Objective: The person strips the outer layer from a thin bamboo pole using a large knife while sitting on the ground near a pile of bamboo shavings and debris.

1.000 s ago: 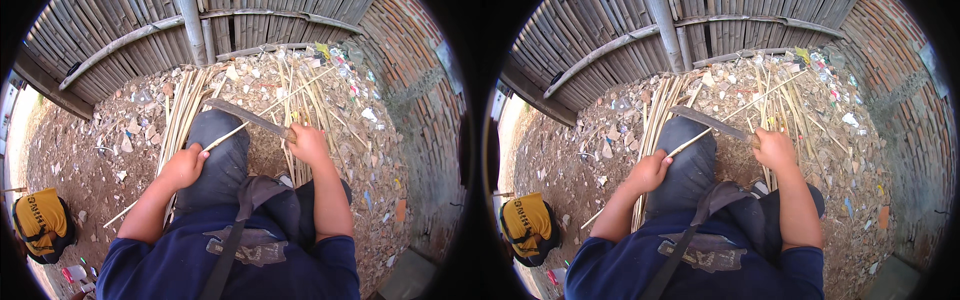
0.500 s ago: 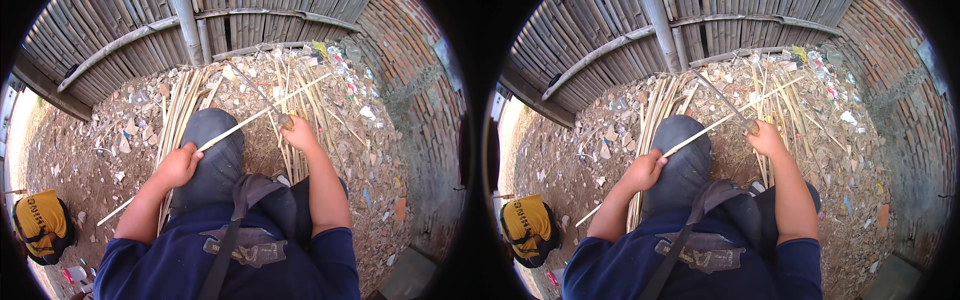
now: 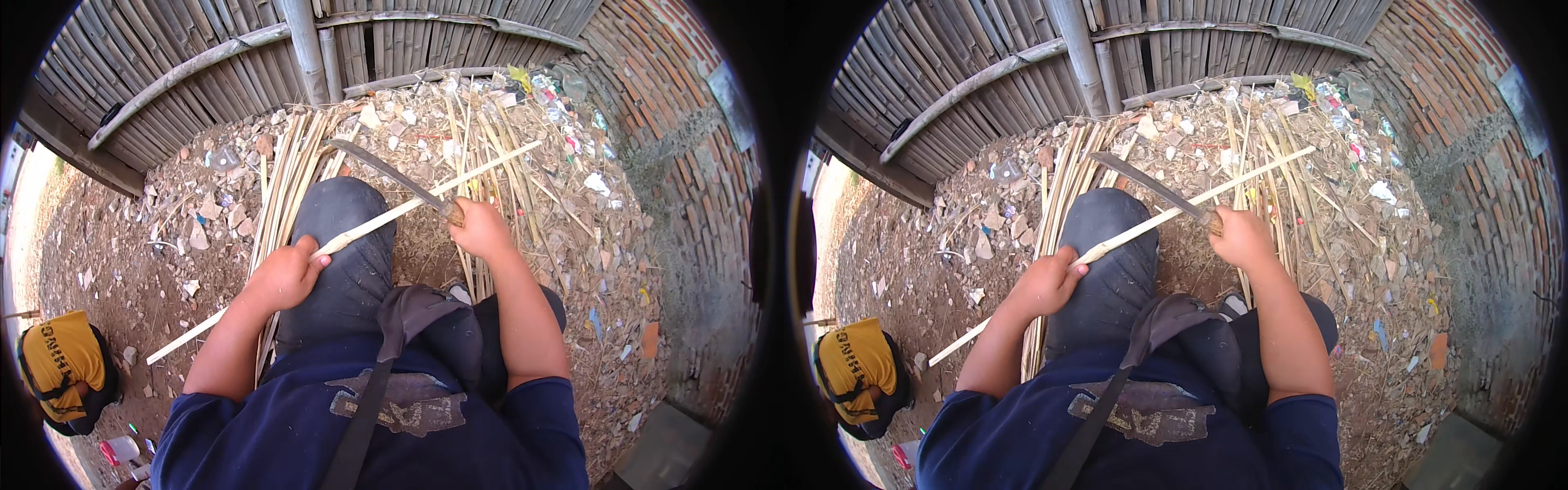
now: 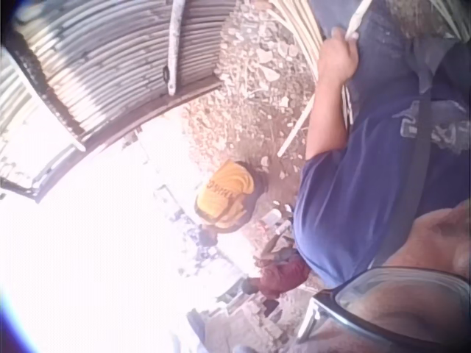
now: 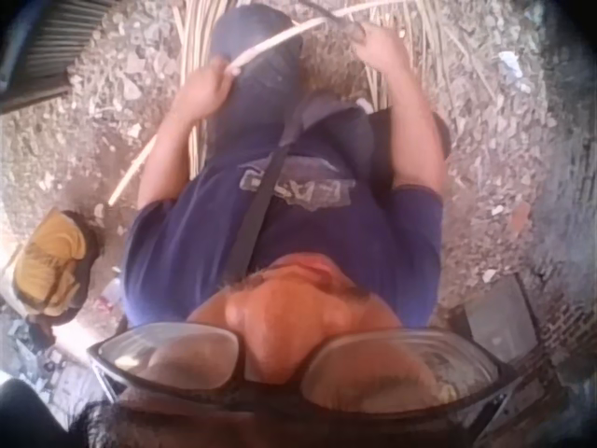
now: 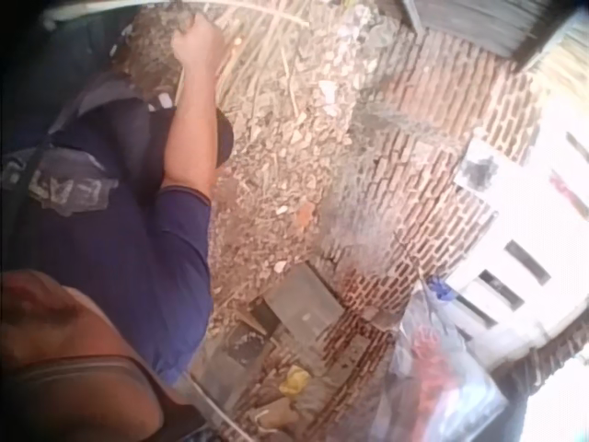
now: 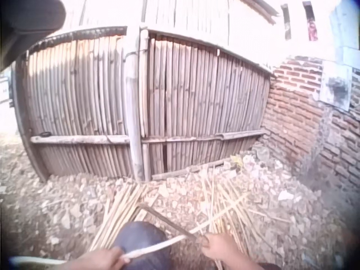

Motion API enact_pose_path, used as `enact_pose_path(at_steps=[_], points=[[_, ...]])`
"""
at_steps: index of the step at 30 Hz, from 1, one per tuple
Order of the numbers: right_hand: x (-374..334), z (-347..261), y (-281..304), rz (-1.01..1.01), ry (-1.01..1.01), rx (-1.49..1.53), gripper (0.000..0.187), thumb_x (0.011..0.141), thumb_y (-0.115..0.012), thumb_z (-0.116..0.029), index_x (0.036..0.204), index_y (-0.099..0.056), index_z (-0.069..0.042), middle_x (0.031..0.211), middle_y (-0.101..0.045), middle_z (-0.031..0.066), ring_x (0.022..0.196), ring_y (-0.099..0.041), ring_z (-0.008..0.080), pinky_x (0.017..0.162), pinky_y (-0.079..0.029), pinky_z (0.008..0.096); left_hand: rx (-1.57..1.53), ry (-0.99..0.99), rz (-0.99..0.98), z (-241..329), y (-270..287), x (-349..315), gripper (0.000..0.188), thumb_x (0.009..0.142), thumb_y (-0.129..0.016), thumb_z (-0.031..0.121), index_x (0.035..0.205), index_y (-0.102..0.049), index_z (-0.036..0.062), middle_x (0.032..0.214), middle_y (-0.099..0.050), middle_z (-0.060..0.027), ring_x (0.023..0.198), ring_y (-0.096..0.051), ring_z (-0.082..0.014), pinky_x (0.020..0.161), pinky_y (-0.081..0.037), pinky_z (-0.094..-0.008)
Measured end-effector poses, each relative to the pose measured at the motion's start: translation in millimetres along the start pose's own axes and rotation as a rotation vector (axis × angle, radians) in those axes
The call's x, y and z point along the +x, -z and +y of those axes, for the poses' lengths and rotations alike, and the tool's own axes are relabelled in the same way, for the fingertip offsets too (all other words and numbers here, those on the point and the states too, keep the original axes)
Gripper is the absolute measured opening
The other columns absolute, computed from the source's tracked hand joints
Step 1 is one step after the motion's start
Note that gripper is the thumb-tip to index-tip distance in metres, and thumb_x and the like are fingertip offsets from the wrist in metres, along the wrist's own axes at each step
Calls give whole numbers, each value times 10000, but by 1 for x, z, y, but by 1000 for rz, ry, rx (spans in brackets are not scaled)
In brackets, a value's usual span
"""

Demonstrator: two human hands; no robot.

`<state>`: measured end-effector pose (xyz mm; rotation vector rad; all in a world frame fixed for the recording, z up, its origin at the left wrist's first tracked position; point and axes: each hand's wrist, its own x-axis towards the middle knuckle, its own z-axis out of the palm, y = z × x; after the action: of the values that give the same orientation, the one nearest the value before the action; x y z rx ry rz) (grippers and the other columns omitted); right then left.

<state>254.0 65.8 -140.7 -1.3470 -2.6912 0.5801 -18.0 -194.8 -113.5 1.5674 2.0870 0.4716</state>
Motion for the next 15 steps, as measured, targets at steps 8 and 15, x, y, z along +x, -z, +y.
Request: enact_pose_path(at_steps=[8,15], points=[[1,-4,4,-9,48,148,286,796,-756,-284,994,-697,-86,757,-688,177,756,-684,400,672,-525,492,-86,2,-49,-3,5,1,346,1047,-555,355,990,-525,15,776,-643,-281,812,-639,-503,734,-480,-574],[2,2,-2,-47,35,214,289,820,-768,-294,955,-700,-48,730,-673,184,709,-675,381,668,-519,454,-90,-15,-65,-5,6,4,349,1045,-555,363,1012,-536,16,811,-650,-287,839,-640,-501,751,-477,-573]])
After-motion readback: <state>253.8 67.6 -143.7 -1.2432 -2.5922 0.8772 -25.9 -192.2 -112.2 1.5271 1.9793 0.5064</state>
